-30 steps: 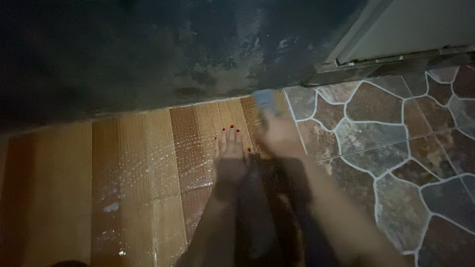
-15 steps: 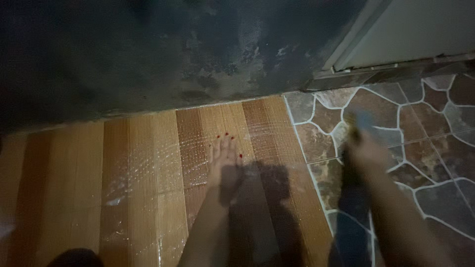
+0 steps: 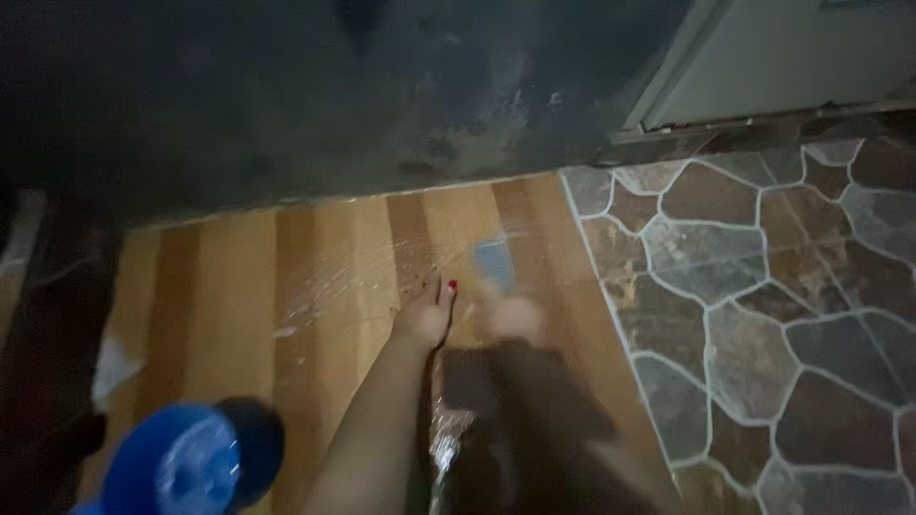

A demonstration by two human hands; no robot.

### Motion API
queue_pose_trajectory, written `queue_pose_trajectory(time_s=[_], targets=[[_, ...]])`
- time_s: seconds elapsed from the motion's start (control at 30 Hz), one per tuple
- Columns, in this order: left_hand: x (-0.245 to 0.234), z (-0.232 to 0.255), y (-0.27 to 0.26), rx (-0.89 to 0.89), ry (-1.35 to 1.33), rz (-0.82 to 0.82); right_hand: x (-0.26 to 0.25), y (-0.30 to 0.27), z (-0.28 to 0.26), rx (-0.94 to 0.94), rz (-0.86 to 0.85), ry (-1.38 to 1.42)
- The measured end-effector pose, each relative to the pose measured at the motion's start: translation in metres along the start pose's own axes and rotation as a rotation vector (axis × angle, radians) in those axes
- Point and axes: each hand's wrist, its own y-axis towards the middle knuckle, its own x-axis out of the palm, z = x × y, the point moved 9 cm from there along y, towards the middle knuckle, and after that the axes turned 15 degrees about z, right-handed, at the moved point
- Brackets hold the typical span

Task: The person scrubs a tiled floor using a blue plastic scoop to pour soapy water and a yellow-handled brush to clean the surface. The person repeatedly pours water and scrubs different sections of the floor, including areas near a wall and a wooden step.

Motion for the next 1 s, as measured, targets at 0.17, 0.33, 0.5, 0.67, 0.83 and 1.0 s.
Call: queue_pose_trajectory(time_s=[0.17,0.33,0.5,0.67,0.83,1.0], targets=[[-0.054,-0.025,-0.059,-0.175,0.279,-0.087,-0.026,-0.055,-0.193,-0.078,-0.179,0.184],[-0.078,-0.069,-0.101,-0.170,0.234,0.016,-0.052,-0.045,-0.173,-0.093,-0.103,0.122],[-0.051,-0.116,-0.143,-0.166,0.339,-0.161,-0.081,-0.069,-0.019,-0.374,0.320,-0.435],[-0.044,-0.127,-0.164,-0.076,0.473,-0.264,-0.156,-0.111,0.186,0.383,0.157,-0.318],[-0.062,-0.114,-0.153,0.059,0.478,-0.236,-0.173,-0.150,0.209,0.717,0.026,-0.236],[-0.131,-0.078,-0.131,0.336,0.253,0.006,-0.095,-0.110,0.006,0.206,-0.066,-0.212]])
